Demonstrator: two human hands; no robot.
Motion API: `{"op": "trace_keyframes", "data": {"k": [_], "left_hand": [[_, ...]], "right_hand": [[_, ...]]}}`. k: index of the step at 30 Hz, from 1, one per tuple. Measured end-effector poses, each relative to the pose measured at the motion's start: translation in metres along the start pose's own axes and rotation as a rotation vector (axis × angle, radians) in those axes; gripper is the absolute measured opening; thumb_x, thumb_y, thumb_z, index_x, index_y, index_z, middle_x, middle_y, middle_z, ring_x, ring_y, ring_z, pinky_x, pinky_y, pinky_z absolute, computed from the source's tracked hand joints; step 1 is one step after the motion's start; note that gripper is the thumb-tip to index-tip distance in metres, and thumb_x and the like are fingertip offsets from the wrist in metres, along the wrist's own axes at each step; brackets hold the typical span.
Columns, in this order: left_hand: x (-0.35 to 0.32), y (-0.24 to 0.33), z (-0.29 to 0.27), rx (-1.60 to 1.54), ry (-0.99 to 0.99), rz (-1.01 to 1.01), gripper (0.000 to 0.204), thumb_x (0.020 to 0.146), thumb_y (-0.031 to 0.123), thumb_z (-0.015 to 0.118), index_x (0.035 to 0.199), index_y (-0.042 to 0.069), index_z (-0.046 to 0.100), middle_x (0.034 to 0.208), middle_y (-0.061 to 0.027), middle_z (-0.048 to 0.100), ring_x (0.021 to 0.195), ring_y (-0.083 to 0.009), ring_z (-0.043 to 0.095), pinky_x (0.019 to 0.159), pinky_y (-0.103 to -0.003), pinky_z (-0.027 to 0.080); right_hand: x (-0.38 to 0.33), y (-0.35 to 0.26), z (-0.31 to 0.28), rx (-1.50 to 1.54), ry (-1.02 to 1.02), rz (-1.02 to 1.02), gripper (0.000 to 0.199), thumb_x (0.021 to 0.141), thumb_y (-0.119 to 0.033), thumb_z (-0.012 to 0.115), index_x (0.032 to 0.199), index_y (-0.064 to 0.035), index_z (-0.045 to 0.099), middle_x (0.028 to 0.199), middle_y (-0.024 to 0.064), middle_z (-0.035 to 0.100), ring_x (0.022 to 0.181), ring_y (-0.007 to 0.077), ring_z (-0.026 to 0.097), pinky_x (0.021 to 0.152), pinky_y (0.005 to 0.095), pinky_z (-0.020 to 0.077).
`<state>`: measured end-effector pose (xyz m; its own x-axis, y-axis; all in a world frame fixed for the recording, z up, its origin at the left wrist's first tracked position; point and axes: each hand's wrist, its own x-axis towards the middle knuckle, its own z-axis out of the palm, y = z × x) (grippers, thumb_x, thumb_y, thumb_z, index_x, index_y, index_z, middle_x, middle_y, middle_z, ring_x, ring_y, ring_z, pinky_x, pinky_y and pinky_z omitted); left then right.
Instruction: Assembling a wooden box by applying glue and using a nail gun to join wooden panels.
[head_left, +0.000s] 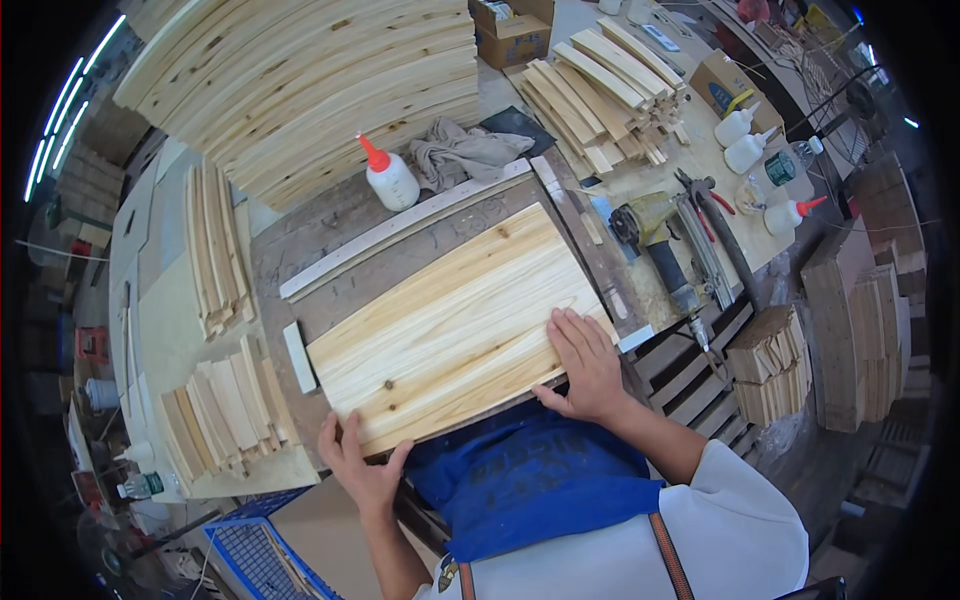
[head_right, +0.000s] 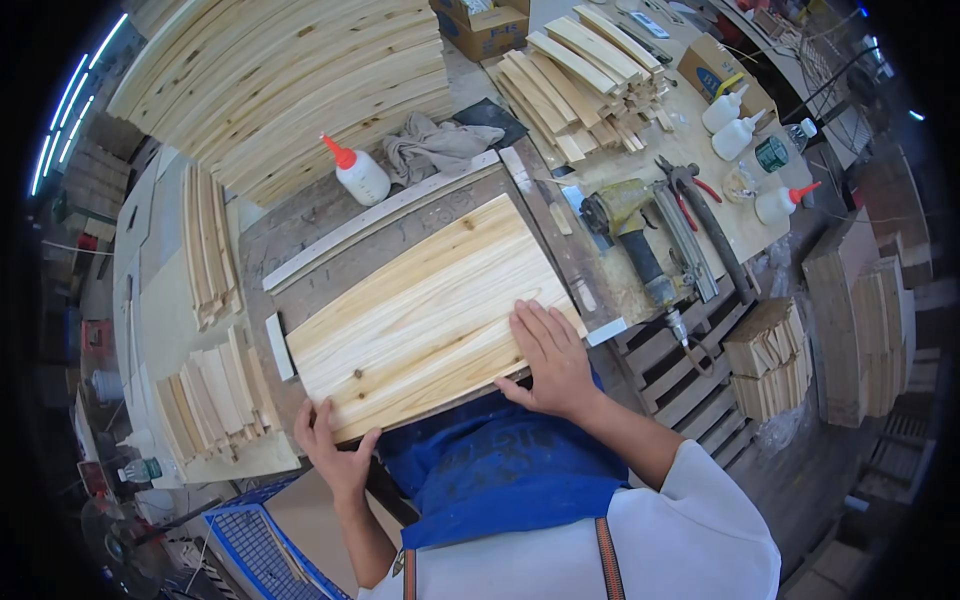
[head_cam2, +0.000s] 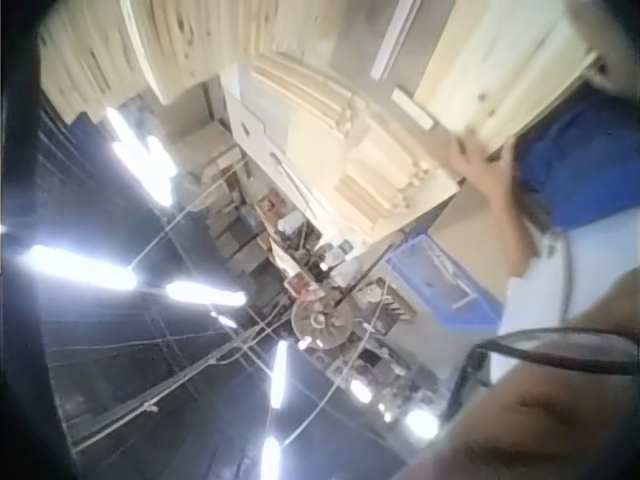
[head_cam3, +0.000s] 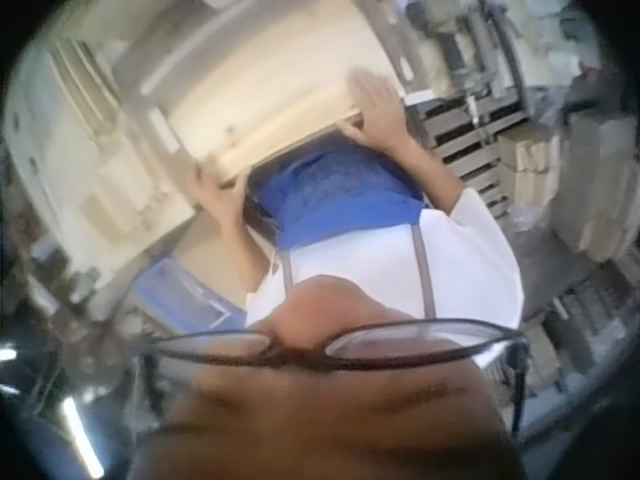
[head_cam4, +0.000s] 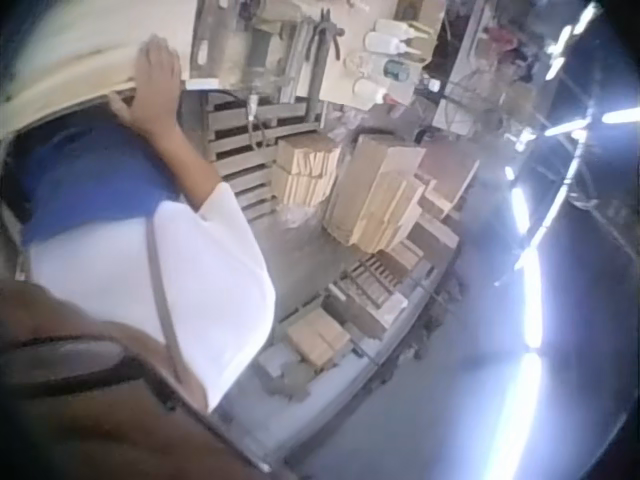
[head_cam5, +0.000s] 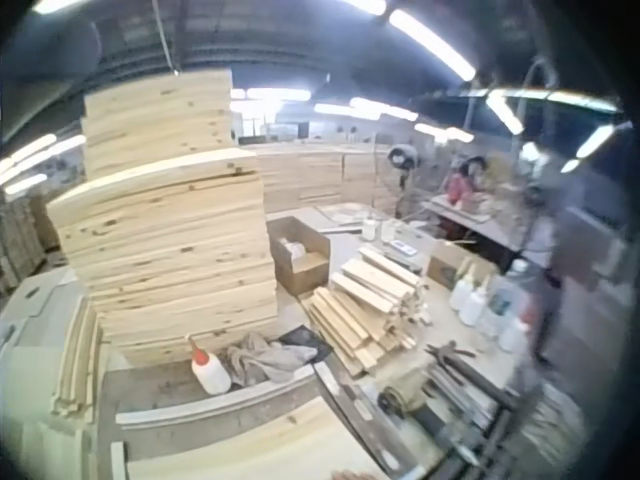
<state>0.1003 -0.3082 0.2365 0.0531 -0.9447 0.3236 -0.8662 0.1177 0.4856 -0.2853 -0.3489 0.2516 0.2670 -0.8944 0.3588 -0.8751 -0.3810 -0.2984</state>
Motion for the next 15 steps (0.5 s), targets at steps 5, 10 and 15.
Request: {"op": "trace_keyframes", "data": {"k": [5,10,15], "left_hand": [[0.007,-0.002,0.001,-0.012,-0.035,-0.043,0.092,0.067,0.038,0.098,0.146,0.009,0.062,0.157,-0.0197,0.05,0.142,-0.0432,0.046,0.118,-0.054,0.039],[0.028,-0.001,0.009,0.069,-0.102,-0.051,0.092,0.069,0.036,0.097,0.149,0.01,0.06,0.161,-0.0199,0.048,0.142,-0.0436,0.046,0.119,-0.055,0.038],[0.058,-0.002,0.017,0.096,-0.13,-0.053,0.091,0.071,0.036,0.096,0.15,0.01,0.06,0.164,-0.0182,0.047,0.142,-0.0432,0.045,0.118,-0.055,0.037]], "right_hand": [[0.002,0.0,-0.002,0.01,-0.046,0.029,0.087,0.089,-0.049,0.077,0.15,0.006,0.051,0.157,0.0251,0.052,0.149,0.0413,0.047,0.125,0.0546,0.033],[0.019,0.002,-0.018,0.073,-0.161,0.11,0.084,0.092,-0.046,0.077,0.151,0.0063,0.05,0.159,0.0259,0.05,0.15,0.0421,0.045,0.125,0.0547,0.0325],[0.055,0.014,-0.021,0.101,-0.268,0.121,0.082,0.094,-0.041,0.075,0.154,0.0072,0.047,0.162,0.0262,0.046,0.152,0.0427,0.042,0.127,0.0538,0.0308]]}}
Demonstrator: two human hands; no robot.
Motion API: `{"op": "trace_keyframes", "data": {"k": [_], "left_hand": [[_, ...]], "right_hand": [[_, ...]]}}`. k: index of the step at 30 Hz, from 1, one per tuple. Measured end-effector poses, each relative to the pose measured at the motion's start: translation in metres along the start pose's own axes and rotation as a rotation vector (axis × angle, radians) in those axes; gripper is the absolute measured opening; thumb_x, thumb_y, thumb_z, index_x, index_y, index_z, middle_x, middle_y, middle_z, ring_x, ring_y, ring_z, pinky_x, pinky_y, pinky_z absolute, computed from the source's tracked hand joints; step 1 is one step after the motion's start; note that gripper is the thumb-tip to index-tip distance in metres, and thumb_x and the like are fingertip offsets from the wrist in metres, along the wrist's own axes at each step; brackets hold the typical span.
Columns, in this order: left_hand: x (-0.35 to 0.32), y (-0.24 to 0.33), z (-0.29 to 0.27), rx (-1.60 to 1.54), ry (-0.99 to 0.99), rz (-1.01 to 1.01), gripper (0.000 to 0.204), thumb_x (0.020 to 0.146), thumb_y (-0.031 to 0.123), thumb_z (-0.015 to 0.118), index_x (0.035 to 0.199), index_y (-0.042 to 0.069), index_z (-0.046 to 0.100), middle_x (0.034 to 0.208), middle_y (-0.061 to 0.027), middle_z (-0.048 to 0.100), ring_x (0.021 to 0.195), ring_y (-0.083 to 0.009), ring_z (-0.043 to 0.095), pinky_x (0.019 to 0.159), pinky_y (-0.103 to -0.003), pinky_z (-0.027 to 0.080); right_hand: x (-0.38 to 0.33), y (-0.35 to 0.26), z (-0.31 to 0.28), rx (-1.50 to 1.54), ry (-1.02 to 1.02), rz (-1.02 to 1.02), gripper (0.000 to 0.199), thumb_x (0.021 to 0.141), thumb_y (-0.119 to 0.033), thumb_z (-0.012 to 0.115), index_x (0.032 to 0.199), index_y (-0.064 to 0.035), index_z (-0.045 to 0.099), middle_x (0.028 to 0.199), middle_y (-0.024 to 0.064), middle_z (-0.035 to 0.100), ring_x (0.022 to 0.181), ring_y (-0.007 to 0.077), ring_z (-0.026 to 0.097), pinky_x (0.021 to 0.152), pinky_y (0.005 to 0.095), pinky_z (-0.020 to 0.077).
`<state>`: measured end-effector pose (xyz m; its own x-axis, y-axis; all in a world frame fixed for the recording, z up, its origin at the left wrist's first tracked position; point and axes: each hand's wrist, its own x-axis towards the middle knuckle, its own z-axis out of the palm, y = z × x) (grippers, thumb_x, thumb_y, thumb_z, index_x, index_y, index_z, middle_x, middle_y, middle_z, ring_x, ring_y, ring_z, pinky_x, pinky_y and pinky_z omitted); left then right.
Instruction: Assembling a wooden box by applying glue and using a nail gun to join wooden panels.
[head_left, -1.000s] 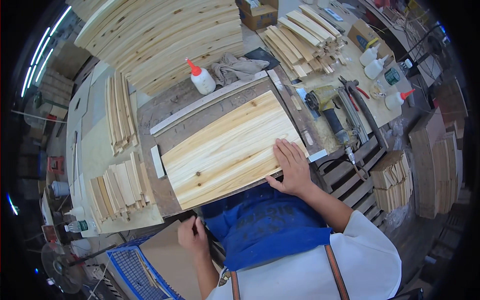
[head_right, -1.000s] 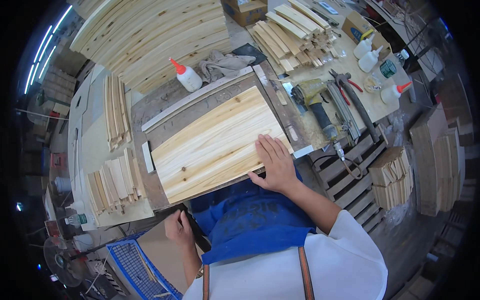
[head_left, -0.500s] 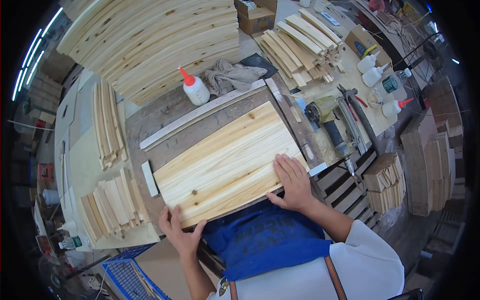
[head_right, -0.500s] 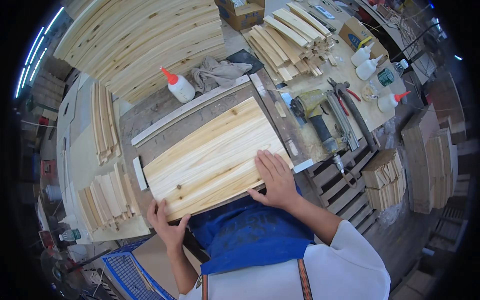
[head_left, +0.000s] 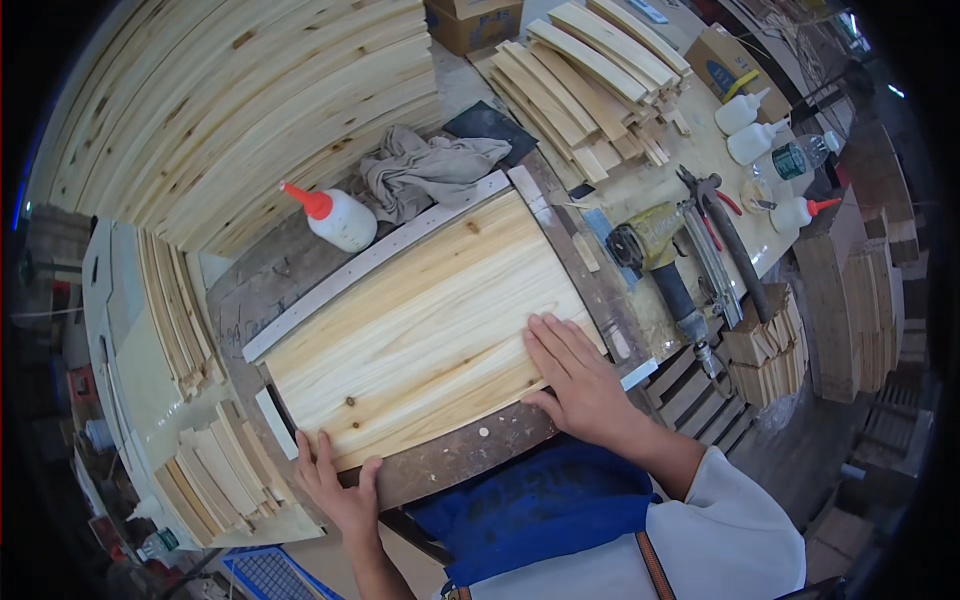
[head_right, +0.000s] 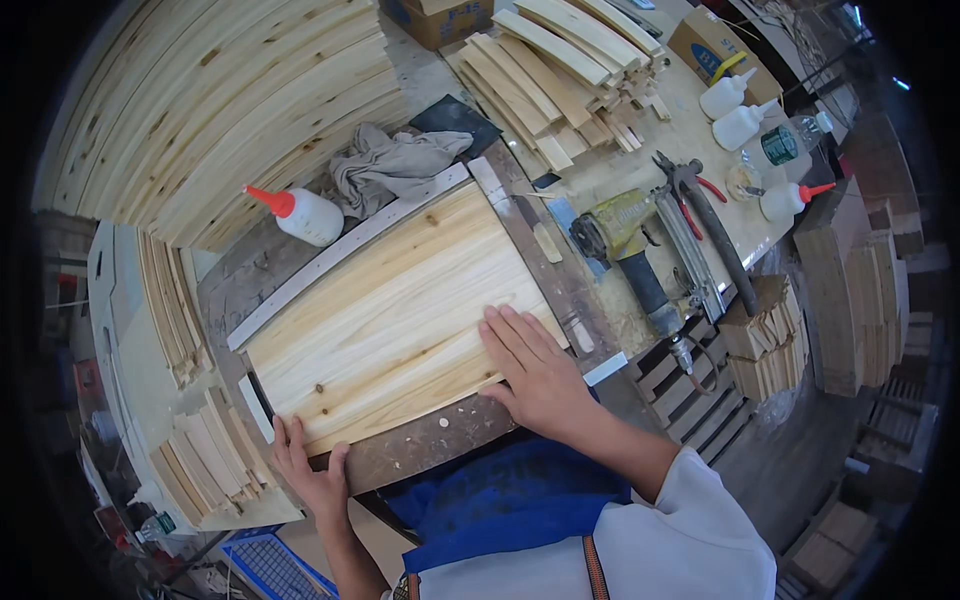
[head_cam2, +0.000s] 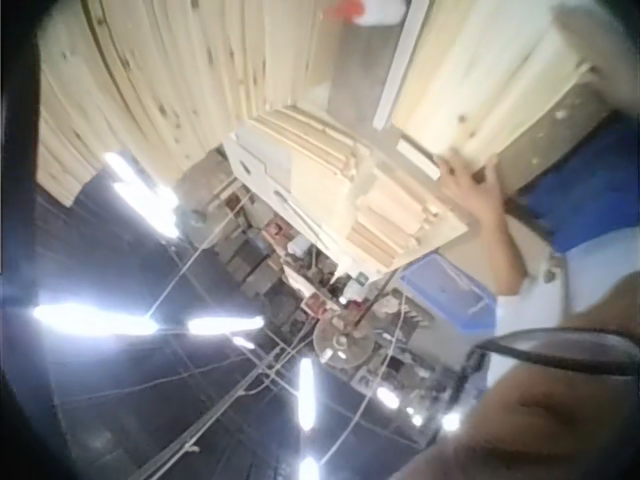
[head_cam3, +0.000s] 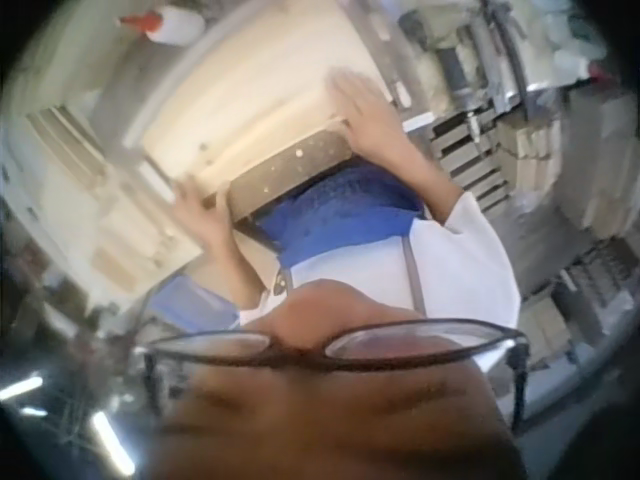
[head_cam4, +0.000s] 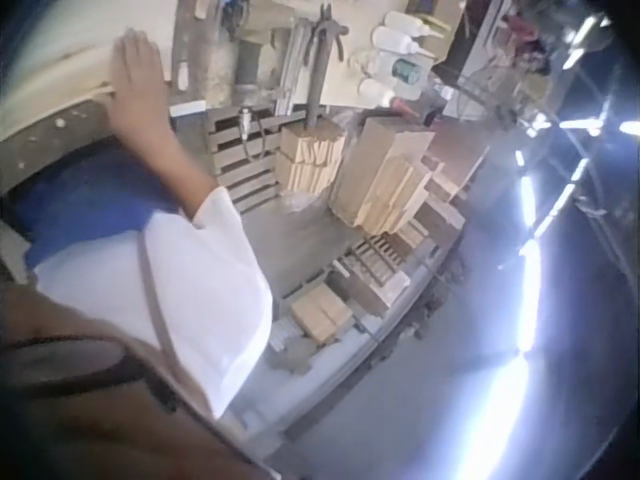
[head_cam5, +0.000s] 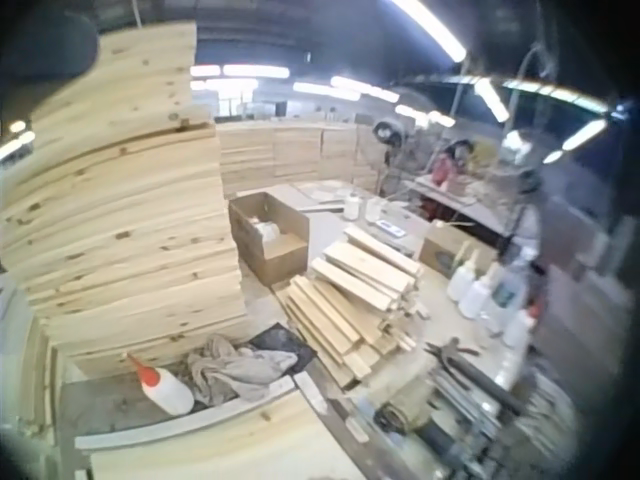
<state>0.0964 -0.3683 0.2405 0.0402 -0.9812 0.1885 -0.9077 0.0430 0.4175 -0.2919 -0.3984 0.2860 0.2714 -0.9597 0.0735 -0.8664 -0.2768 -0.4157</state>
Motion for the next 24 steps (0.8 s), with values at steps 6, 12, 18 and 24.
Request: {"op": "trace_keyframes", "data": {"k": [6,12,18,24], "left_hand": [[0.003,-0.004,0.006,0.059,0.031,0.064,0.09,0.073,0.042,0.094,0.149,0.009,0.06,0.161,-0.016,0.05,0.14,-0.0412,0.046,0.118,-0.054,0.036],[0.005,-0.007,0.004,0.019,0.045,0.061,0.087,0.076,0.044,0.093,0.147,0.008,0.061,0.159,-0.0155,0.053,0.137,-0.04,0.047,0.118,-0.053,0.036],[0.007,-0.003,0.001,0.001,0.052,0.054,0.084,0.075,0.041,0.094,0.145,0.007,0.063,0.155,-0.0162,0.055,0.133,-0.04,0.049,0.116,-0.053,0.038],[0.009,0.002,-0.002,-0.021,0.063,0.037,0.083,0.075,0.039,0.095,0.144,0.007,0.063,0.152,-0.0168,0.056,0.13,-0.0403,0.05,0.113,-0.053,0.041]], "right_hand": [[0.008,0.003,-0.001,0.02,-0.039,-0.008,0.084,0.092,-0.038,0.074,0.156,0.0075,0.045,0.164,0.0256,0.043,0.154,0.0424,0.039,0.129,0.0527,0.0294],[0.01,-0.003,0.0,0.018,-0.047,0.0,0.085,0.092,-0.039,0.074,0.156,0.0077,0.044,0.165,0.0265,0.041,0.155,0.0429,0.037,0.129,0.0526,0.0288],[0.01,-0.007,0.0,-0.022,-0.033,-0.01,0.086,0.093,-0.037,0.075,0.157,0.0095,0.042,0.166,0.0275,0.04,0.155,0.0443,0.037,0.129,0.0524,0.0273],[0.016,-0.017,-0.004,0.045,0.007,-0.036,0.072,0.094,-0.029,0.077,0.153,0.0022,0.05,0.164,0.0267,0.042,0.153,0.0446,0.039,0.127,0.0514,0.0312]]}}
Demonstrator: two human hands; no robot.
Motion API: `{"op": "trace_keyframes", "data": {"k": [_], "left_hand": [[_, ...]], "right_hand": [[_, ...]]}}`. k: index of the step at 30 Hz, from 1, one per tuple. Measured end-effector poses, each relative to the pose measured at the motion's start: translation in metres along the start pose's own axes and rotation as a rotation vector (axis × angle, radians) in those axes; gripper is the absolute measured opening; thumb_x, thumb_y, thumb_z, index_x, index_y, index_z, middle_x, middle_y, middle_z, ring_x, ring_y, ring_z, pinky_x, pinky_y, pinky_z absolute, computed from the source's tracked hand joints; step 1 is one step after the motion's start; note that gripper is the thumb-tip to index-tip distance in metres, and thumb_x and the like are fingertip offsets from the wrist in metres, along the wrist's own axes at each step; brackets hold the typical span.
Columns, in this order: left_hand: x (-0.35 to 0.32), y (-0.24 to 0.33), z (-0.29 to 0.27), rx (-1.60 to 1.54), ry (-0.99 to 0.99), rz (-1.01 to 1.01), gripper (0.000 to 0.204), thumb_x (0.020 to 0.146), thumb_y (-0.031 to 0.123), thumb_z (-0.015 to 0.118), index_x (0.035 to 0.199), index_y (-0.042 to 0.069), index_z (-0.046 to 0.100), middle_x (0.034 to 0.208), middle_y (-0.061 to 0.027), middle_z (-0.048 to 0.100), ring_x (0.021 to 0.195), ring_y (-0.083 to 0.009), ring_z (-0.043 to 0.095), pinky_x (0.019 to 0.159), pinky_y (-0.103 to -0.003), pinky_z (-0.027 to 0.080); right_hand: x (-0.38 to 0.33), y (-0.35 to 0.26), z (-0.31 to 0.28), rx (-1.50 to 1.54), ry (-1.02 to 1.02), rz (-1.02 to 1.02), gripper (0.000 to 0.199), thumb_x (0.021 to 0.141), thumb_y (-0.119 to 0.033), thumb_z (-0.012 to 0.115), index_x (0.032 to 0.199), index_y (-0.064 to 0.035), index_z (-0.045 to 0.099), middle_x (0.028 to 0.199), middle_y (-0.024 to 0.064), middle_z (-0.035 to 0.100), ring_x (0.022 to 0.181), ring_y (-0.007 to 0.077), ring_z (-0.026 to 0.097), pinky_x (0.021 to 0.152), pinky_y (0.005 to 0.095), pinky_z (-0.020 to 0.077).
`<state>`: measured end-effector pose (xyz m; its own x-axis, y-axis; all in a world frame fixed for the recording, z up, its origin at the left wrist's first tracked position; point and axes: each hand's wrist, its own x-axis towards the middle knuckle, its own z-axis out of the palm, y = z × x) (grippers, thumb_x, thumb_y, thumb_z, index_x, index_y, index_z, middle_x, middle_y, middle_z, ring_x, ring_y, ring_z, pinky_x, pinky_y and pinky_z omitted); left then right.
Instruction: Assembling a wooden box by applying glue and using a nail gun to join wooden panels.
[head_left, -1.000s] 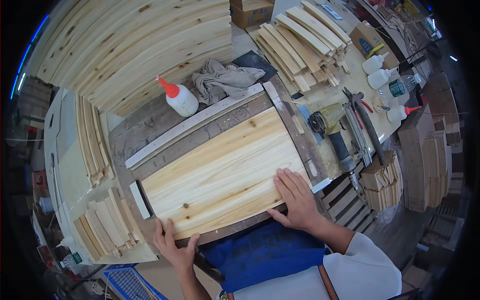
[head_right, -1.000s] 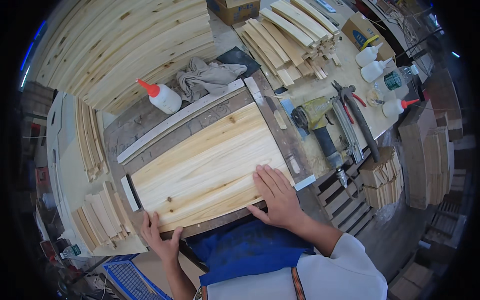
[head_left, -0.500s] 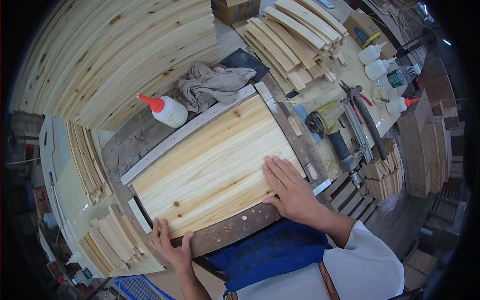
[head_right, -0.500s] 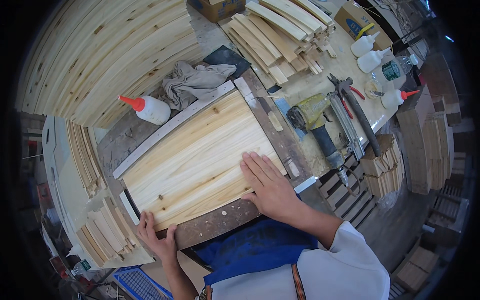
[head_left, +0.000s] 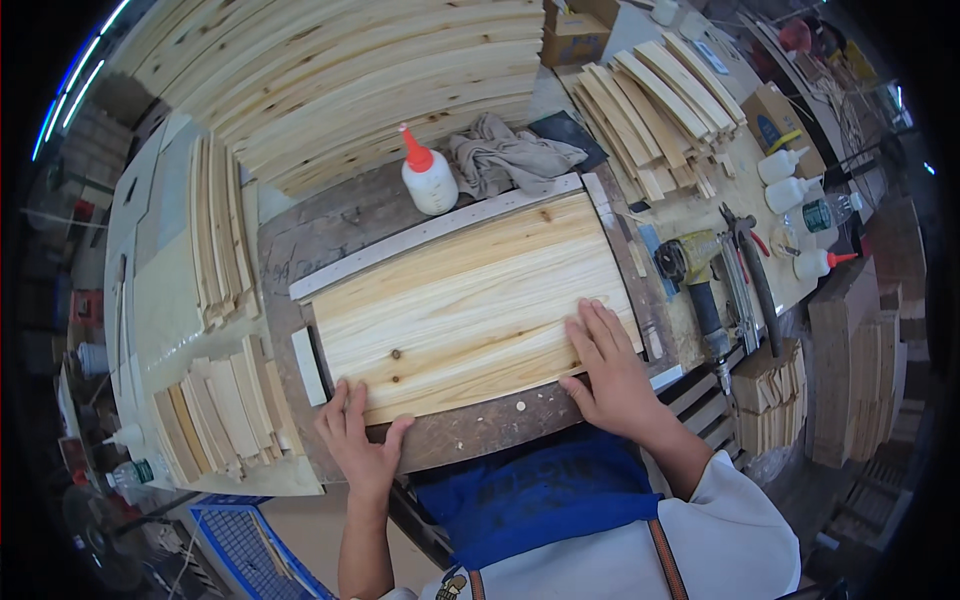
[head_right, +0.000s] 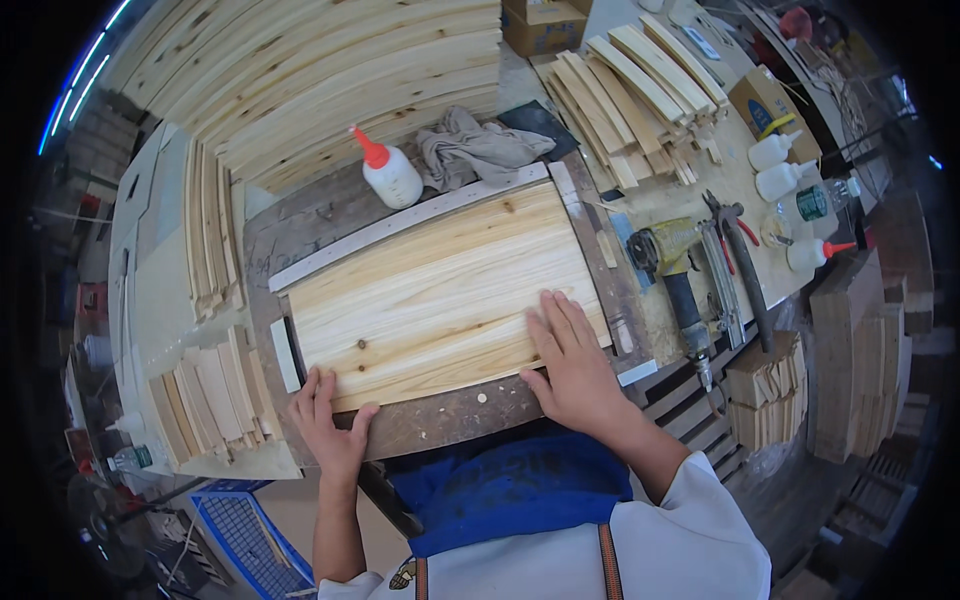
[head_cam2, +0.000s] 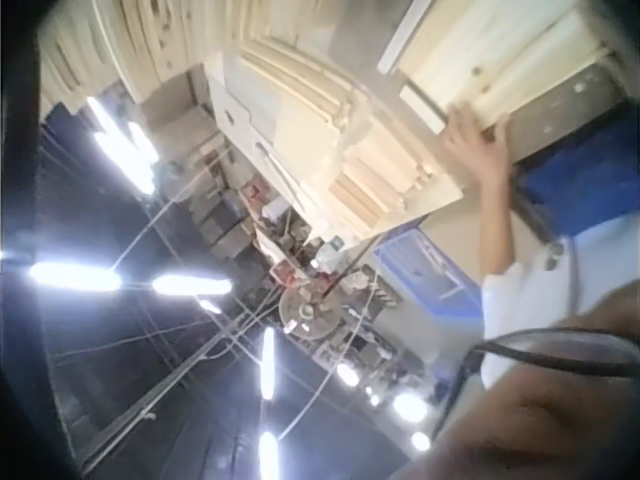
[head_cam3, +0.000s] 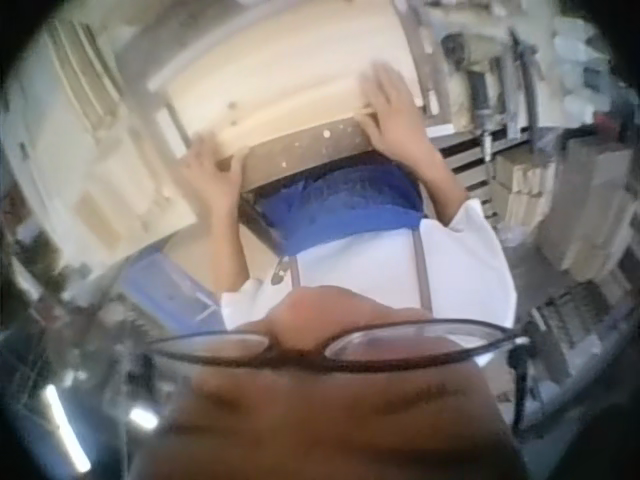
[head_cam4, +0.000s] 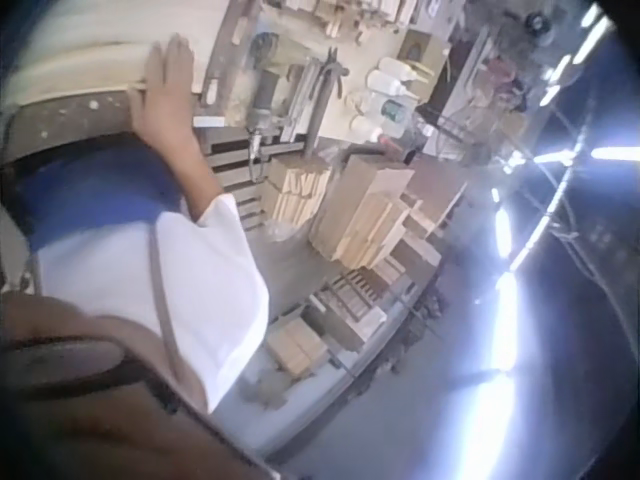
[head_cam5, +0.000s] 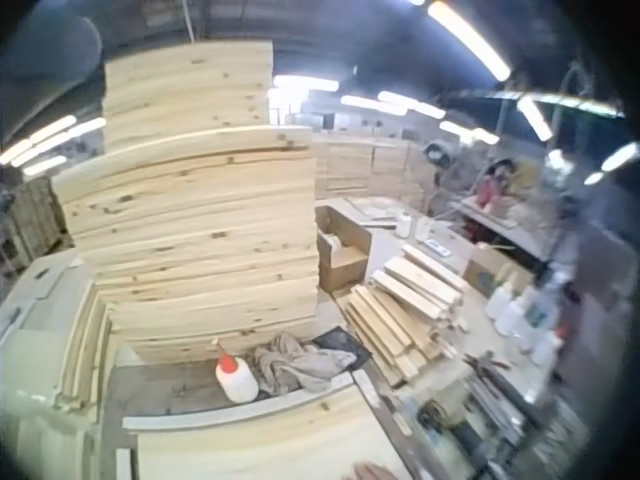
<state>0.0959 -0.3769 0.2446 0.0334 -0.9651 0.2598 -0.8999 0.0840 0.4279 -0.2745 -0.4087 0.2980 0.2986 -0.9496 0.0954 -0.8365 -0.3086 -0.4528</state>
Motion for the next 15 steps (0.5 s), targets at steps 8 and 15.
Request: {"op": "trace_keyframes", "data": {"k": [8,15], "left_hand": [[0.0,-0.003,0.002,-0.015,0.061,0.057,0.081,0.075,0.045,0.094,0.139,0.006,0.064,0.151,-0.0179,0.056,0.127,-0.0427,0.051,0.108,-0.053,0.045],[0.001,-0.004,-0.001,-0.07,0.081,0.001,0.079,0.074,0.042,0.094,0.138,0.007,0.065,0.15,-0.0174,0.057,0.13,-0.042,0.05,0.111,-0.053,0.044]], "right_hand": [[0.147,0.045,-0.021,-0.04,0.386,-0.038,0.029,0.091,-0.016,0.081,0.117,-0.0053,0.073,0.104,0.0143,0.073,0.099,0.0317,0.072,0.086,0.0417,0.0573],[0.239,0.103,-0.013,-0.1,0.292,0.005,0.022,0.089,-0.019,0.083,0.103,-0.0048,0.075,0.094,0.0136,0.074,0.089,0.0319,0.073,0.079,0.0409,0.0571]]}}
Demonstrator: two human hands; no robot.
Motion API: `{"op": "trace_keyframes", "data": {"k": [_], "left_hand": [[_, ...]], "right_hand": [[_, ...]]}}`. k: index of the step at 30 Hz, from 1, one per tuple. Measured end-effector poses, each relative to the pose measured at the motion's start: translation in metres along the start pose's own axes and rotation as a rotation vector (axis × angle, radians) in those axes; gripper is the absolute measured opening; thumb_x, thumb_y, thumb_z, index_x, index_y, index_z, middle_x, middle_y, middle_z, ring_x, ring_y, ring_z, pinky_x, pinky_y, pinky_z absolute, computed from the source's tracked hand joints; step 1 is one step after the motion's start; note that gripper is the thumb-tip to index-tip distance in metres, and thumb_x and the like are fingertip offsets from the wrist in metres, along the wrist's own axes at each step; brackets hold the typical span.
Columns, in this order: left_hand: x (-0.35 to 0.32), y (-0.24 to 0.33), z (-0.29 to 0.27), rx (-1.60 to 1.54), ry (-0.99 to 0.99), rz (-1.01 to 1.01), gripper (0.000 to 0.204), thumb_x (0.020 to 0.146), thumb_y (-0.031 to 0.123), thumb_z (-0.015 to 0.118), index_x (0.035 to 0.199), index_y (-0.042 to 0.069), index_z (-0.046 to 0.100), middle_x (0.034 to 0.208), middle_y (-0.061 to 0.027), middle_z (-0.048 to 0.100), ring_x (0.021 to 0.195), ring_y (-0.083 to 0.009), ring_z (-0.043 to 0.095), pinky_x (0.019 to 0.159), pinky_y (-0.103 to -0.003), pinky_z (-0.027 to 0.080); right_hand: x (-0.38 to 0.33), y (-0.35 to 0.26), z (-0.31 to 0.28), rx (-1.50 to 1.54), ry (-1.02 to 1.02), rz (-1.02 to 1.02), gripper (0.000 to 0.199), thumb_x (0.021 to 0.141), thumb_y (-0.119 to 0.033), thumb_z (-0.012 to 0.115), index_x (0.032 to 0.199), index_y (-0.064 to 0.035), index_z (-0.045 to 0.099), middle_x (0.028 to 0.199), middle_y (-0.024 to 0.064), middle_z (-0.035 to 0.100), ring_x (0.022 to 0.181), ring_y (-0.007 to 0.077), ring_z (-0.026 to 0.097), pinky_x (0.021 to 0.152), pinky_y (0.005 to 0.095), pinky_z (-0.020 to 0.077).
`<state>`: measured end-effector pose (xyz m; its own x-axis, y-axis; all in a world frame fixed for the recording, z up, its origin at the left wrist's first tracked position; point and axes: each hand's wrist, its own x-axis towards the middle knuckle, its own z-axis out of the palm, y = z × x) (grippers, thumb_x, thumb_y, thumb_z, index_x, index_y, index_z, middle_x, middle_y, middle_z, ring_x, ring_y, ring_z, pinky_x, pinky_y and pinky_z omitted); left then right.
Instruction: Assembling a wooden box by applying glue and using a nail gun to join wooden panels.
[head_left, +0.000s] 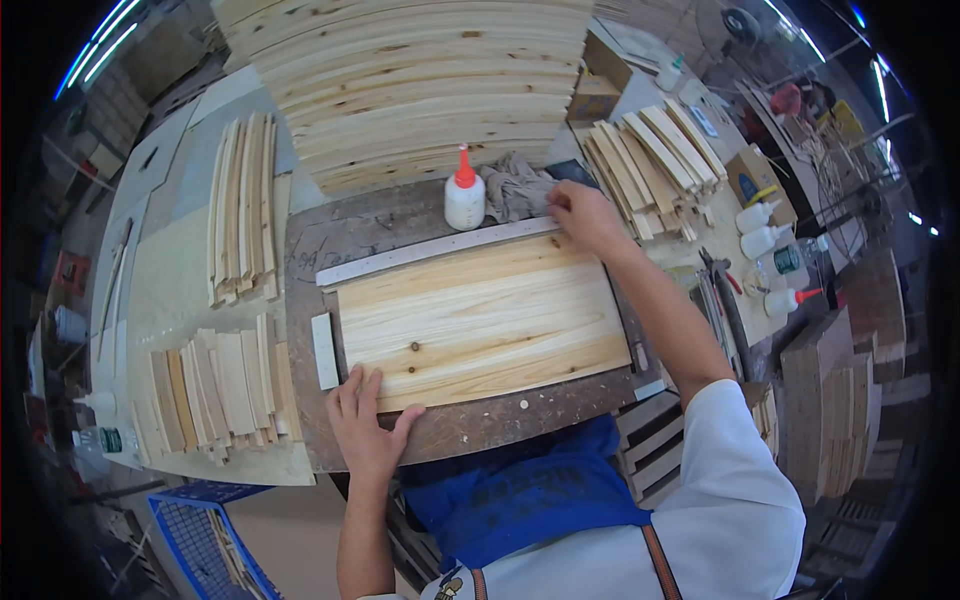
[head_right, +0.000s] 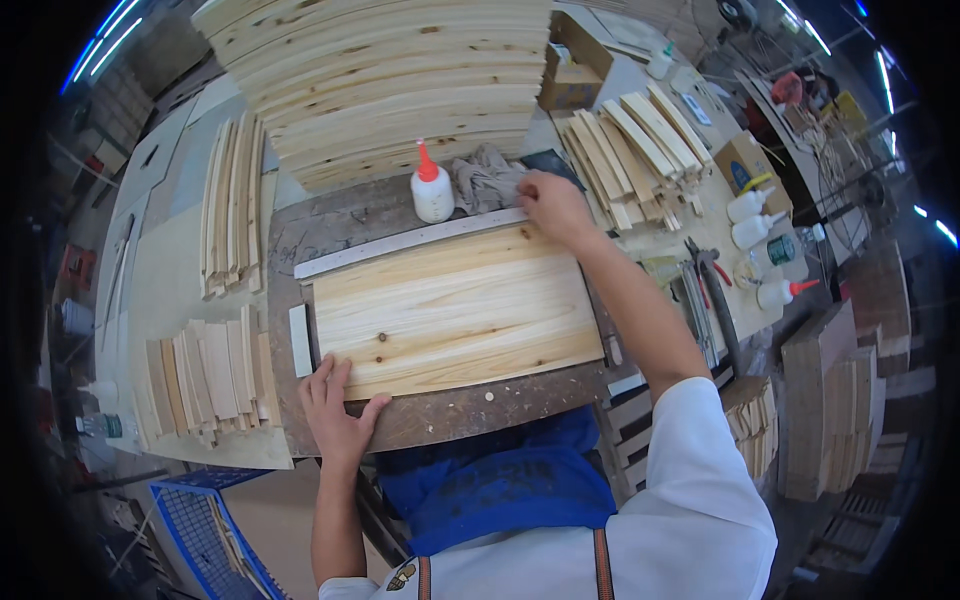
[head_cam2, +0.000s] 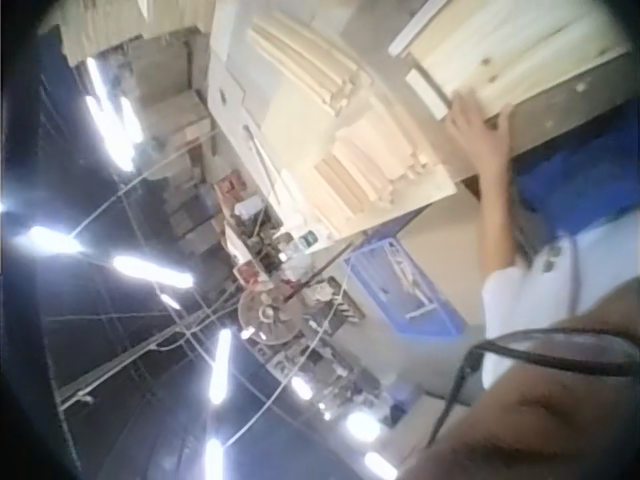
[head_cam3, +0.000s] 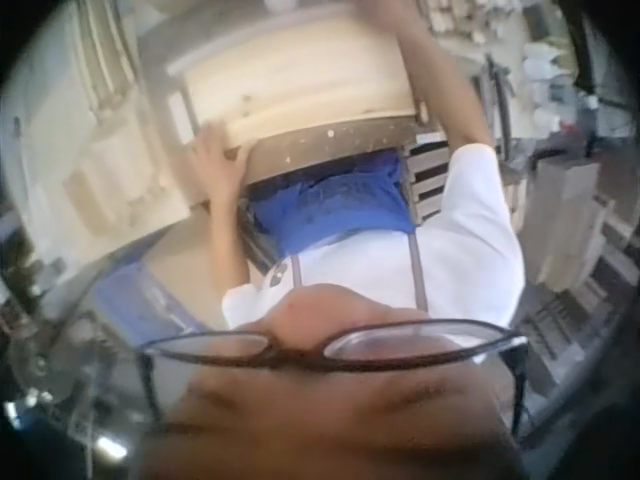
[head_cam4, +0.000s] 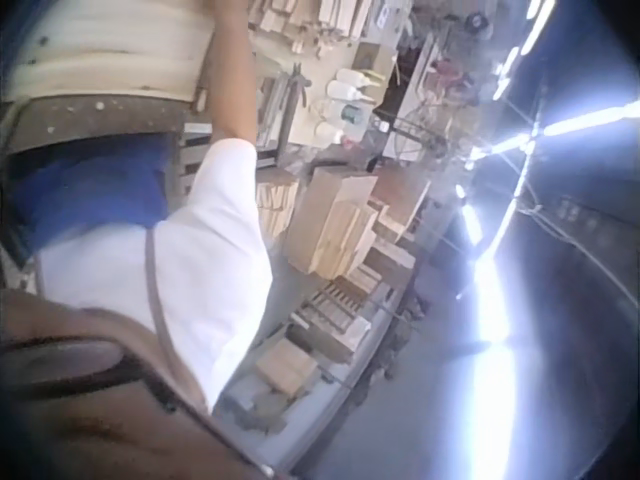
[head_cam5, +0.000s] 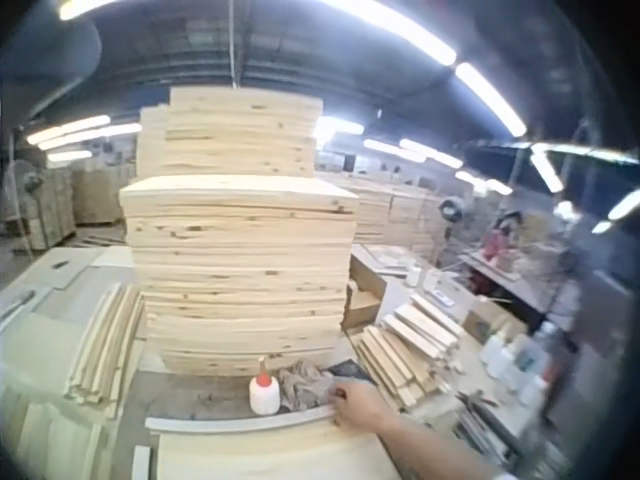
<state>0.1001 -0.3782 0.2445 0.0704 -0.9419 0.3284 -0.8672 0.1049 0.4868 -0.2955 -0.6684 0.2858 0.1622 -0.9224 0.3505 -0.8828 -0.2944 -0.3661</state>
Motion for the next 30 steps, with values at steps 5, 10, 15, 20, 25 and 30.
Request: {"op": "trace_keyframes", "data": {"k": [5,10,15,20,25,30], "left_hand": [[0.001,-0.003,-0.002,-0.028,0.008,0.012,0.079,0.074,0.045,0.094,0.136,0.006,0.066,0.148,-0.018,0.057,0.129,-0.043,0.05,0.11,-0.054,0.045],[0.001,-0.004,-0.005,-0.044,0.006,0.012,0.079,0.073,0.045,0.094,0.135,0.005,0.066,0.147,-0.0183,0.057,0.129,-0.0436,0.05,0.11,-0.055,0.045],[0.004,-0.005,-0.008,-0.045,0.011,0.018,0.078,0.073,0.045,0.095,0.134,0.005,0.066,0.146,-0.0182,0.057,0.128,-0.0434,0.05,0.11,-0.055,0.045],[0.002,-0.01,-0.008,-0.043,0.036,0.016,0.078,0.073,0.045,0.094,0.134,0.005,0.066,0.146,-0.0186,0.057,0.128,-0.0436,0.05,0.109,-0.054,0.045],[0.006,-0.004,-0.008,-0.063,0.038,0.07,0.076,0.075,0.047,0.092,0.131,0.003,0.067,0.145,-0.0203,0.058,0.127,-0.0448,0.051,0.109,-0.056,0.045],[-0.004,-0.001,-0.007,-0.048,0.004,0.043,0.074,0.074,0.038,0.095,0.134,0.005,0.067,0.145,-0.0202,0.058,0.131,-0.0436,0.05,0.112,-0.055,0.042]], "right_hand": [[0.013,0.01,0.0,0.02,-0.064,0.09,0.021,0.088,-0.021,0.083,0.1,-0.0056,0.075,0.088,0.0139,0.074,0.084,0.0318,0.073,0.077,0.041,0.0573],[0.016,-0.011,-0.011,-0.066,-0.274,0.068,0.022,0.088,-0.021,0.084,0.102,-0.0049,0.077,0.086,0.0112,0.075,0.08,0.0278,0.073,0.076,0.0383,0.0576],[0.008,-0.085,-0.019,0.661,-0.343,0.404,0.048,0.096,-0.043,0.077,0.116,0.0008,0.073,0.092,0.0073,0.076,0.082,0.0236,0.073,0.076,0.0349,0.0593],[0.015,-0.137,0.038,1.967,-0.732,1.12,0.075,0.102,-0.061,0.064,0.136,0.0054,0.056,0.112,0.0166,0.072,0.093,0.028,0.071,0.077,0.0345,0.0623],[0.032,-0.132,0.072,2.489,-0.417,1.256,0.072,0.101,-0.059,0.064,0.135,0.0035,0.052,0.113,0.0199,0.067,0.095,0.0325,0.069,0.071,0.0365,0.0642],[0.031,-0.159,0.113,2.545,-0.337,1.045,0.05,0.101,-0.045,0.069,0.123,-0.0011,0.062,0.1,0.0165,0.069,0.082,0.0315,0.071,0.065,0.0383,0.065]]}}
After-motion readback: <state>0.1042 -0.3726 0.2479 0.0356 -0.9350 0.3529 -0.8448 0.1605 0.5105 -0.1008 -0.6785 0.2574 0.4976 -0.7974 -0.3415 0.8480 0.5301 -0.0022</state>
